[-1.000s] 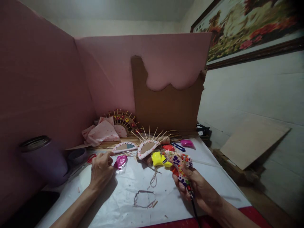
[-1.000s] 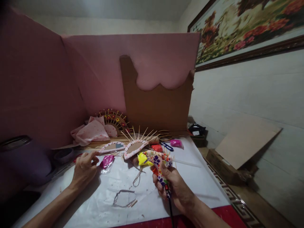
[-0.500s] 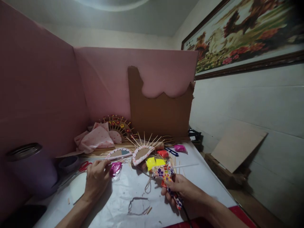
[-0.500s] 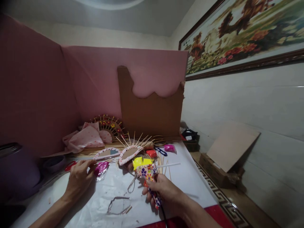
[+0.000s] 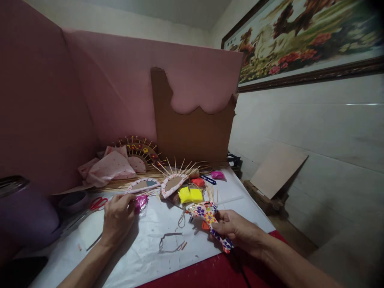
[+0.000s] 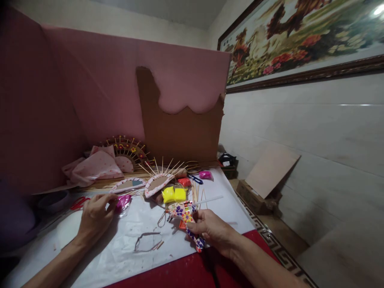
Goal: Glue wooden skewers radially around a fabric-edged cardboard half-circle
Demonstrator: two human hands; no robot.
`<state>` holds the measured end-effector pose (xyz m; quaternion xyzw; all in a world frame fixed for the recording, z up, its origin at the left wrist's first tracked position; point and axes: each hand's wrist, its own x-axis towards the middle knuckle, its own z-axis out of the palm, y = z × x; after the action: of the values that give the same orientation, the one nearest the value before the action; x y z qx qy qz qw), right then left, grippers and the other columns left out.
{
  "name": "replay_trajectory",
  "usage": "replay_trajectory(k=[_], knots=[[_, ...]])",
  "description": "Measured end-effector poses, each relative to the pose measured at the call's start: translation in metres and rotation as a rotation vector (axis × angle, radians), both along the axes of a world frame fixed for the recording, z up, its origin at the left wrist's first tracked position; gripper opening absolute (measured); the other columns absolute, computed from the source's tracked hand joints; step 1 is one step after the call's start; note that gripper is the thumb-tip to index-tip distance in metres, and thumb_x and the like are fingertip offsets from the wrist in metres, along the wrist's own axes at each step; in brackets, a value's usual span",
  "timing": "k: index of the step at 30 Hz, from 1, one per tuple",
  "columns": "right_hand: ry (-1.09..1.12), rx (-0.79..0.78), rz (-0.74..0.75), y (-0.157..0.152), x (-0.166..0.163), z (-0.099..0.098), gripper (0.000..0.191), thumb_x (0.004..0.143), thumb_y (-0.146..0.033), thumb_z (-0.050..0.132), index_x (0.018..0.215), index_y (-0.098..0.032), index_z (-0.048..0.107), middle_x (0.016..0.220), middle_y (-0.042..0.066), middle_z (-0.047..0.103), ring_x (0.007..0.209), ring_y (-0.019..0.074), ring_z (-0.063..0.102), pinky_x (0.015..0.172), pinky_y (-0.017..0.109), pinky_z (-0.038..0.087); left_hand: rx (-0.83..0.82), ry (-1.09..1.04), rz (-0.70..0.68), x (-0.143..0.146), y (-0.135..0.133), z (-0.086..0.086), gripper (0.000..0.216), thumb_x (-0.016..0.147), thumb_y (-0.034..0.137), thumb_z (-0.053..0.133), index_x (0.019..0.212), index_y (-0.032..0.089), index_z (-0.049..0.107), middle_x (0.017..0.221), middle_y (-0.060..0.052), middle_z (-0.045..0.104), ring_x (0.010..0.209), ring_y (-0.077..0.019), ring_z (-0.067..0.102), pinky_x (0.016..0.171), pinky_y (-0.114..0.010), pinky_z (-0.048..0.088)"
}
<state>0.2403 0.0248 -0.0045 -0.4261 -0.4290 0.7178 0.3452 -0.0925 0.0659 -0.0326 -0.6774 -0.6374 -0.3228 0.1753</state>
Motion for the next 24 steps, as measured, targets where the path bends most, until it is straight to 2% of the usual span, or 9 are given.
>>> replay_trajectory(k=[12, 16, 24], knots=[[-0.129, 0.088, -0.073, -0.009, 0.015, -0.011, 0.027, 0.061, -0.030, 0.076, 0.071, -0.008, 0.064, 0.060, 0.004, 0.064, 0.050, 0.0098, 0.055, 0.047, 0.019, 0.038, -0.015, 0.013, 0.009, 0.003, 0.000, 0.001, 0.016, 0.075, 0.020, 0.047, 0.078, 0.018, 0.062, 0.076, -0.009, 0.063, 0.079, -0.0270, 0.053, 0.072, -0.038, 0.032], [-0.180, 0.085, -0.132, -0.016, 0.025, -0.008, 0.025, 0.065, -0.030, 0.074, 0.076, -0.008, 0.066, 0.060, 0.004, 0.064, 0.047, 0.0082, 0.052, 0.042, 0.017, 0.036, -0.014, 0.022, 0.000, 0.004, 0.000, 0.002, 0.015, 0.075, 0.020, 0.047, 0.078, 0.018, 0.062, 0.078, -0.009, 0.064, 0.081, -0.0275, 0.053, 0.073, -0.038, 0.031], [-0.204, 0.115, -0.186, -0.033, 0.031, 0.000, 0.027, 0.064, -0.031, 0.075, 0.078, -0.008, 0.068, 0.065, 0.005, 0.067, 0.052, 0.0110, 0.056, 0.045, 0.019, 0.039, -0.006, 0.035, -0.013, 0.004, -0.001, 0.003, 0.017, 0.076, 0.021, 0.045, 0.077, 0.019, 0.062, 0.079, -0.009, 0.066, 0.082, -0.0270, 0.054, 0.074, -0.038, 0.031]])
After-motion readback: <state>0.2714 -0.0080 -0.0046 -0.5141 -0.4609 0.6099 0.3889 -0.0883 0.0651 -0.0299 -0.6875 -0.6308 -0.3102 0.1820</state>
